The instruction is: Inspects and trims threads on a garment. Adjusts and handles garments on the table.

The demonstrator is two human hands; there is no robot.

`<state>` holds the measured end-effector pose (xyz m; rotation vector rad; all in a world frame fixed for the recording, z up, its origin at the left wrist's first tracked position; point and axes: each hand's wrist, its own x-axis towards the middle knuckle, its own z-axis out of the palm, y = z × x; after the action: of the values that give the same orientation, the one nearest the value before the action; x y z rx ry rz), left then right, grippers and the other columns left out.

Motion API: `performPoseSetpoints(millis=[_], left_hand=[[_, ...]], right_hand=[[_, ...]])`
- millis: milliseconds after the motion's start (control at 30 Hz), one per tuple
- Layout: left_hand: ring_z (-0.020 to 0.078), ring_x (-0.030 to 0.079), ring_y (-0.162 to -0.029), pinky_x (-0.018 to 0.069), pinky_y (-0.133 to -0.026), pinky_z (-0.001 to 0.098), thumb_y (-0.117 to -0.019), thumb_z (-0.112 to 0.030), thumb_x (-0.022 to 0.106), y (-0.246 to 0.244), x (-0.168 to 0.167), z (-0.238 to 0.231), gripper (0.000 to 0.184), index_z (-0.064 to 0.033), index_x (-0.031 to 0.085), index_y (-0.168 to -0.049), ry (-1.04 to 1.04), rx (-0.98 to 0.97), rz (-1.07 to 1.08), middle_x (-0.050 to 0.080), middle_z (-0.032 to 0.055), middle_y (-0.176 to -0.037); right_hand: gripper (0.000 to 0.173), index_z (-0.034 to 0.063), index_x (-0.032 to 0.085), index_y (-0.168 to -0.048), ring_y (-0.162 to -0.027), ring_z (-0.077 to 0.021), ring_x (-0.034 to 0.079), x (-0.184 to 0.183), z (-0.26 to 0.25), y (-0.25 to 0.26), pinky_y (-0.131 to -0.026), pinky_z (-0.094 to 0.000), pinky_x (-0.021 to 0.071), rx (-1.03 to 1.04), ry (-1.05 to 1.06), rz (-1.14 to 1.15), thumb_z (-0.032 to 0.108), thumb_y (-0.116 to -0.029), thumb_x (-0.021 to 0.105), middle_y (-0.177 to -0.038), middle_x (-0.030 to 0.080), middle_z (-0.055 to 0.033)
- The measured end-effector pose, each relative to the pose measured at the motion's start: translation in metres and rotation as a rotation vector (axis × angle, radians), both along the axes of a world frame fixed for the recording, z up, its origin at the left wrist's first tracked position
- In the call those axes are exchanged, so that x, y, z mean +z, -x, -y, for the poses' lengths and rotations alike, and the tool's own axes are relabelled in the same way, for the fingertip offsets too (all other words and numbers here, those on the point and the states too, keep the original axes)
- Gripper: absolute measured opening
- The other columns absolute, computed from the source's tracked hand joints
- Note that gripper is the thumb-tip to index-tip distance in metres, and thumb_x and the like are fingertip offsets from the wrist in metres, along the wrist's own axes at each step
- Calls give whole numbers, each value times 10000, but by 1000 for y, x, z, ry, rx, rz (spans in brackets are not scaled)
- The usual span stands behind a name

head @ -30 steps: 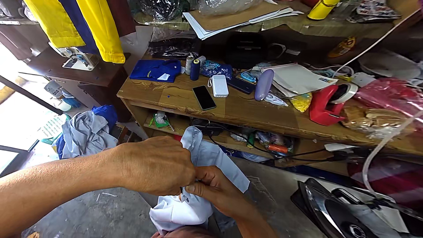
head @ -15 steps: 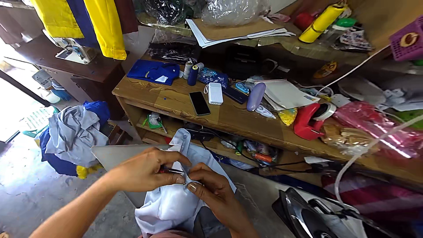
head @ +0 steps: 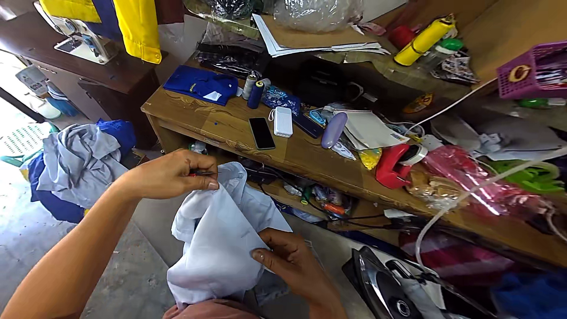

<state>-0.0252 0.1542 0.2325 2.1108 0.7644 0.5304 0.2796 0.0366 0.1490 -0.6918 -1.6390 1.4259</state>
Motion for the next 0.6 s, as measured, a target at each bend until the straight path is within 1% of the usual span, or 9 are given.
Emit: performPoseSetpoints(millis=[100,167,200,267,333,367,400,500,600], left_hand=[[-9,530,-622,423,-557,179,-1007,-312,638,-10,-4,0,206,-176,670,-855,-50,38,-58,578,-98,-683],[-5,537,-633,435,-572,192,-1007,-345,637,-15,-10,5,203,-181,672,-892,-48,102,-58,586,-98,-701],[-3,553,-640,456,-581,200,-997,-376,650,-18,-12,9,198,-187,682,-949,-59,174,-52,604,-96,-723],[-1,581,-699,509,-640,227,-983,-463,638,-23,-13,25,315,-204,660,-1160,-132,344,-60,642,-93,-837],[18,609,-813,543,-741,249,-1048,-437,524,-27,-10,50,399,-155,623,-1313,-156,416,-17,668,-47,-994],[28,622,-838,549,-760,249,-1068,-389,500,-32,-11,65,392,-118,637,-1317,-134,410,44,684,-20,-1026],[26,623,-813,550,-735,233,-1072,-353,506,-38,-14,82,374,-90,649,-1297,-88,388,112,690,-9,-1005],[29,587,-627,525,-552,206,-1052,-283,559,-62,-33,124,286,-67,633,-1224,156,281,267,645,-4,-831],[40,564,-583,504,-516,203,-1043,-255,593,-76,-48,144,252,-64,609,-1206,279,291,307,611,4,-782]], right_hand=[[166,-7,683,-1134,-822,-24,677,3,6,15,-746,-198,582,-53,44,-124,72,-996,639,-916,724,-2],[142,3,703,-1105,-780,-24,680,4,11,23,-708,-191,582,-158,60,-140,64,-990,644,-882,730,0],[132,4,709,-1088,-768,-31,685,3,14,25,-697,-195,586,-207,66,-143,57,-987,644,-872,732,-5],[133,1,710,-1088,-773,-48,695,2,17,25,-708,-210,596,-272,76,-163,50,-990,635,-886,737,-20],[137,-3,714,-1086,-776,-58,700,2,18,26,-714,-220,601,-335,88,-181,46,-984,638,-891,741,-29],[138,-6,715,-1086,-779,-62,702,2,18,26,-718,-225,603,-360,91,-194,40,-979,642,-894,742,-33],[134,-2,713,-1084,-779,-59,702,2,18,27,-719,-224,603,-378,93,-206,40,-976,646,-893,743,-30],[132,4,716,-1080,-772,-47,693,2,18,28,-716,-224,599,-407,87,-226,46,-975,647,-884,738,-19],[137,1,725,-1076,-774,-53,694,2,17,30,-718,-227,601,-410,74,-231,54,-976,648,-888,738,-31]])
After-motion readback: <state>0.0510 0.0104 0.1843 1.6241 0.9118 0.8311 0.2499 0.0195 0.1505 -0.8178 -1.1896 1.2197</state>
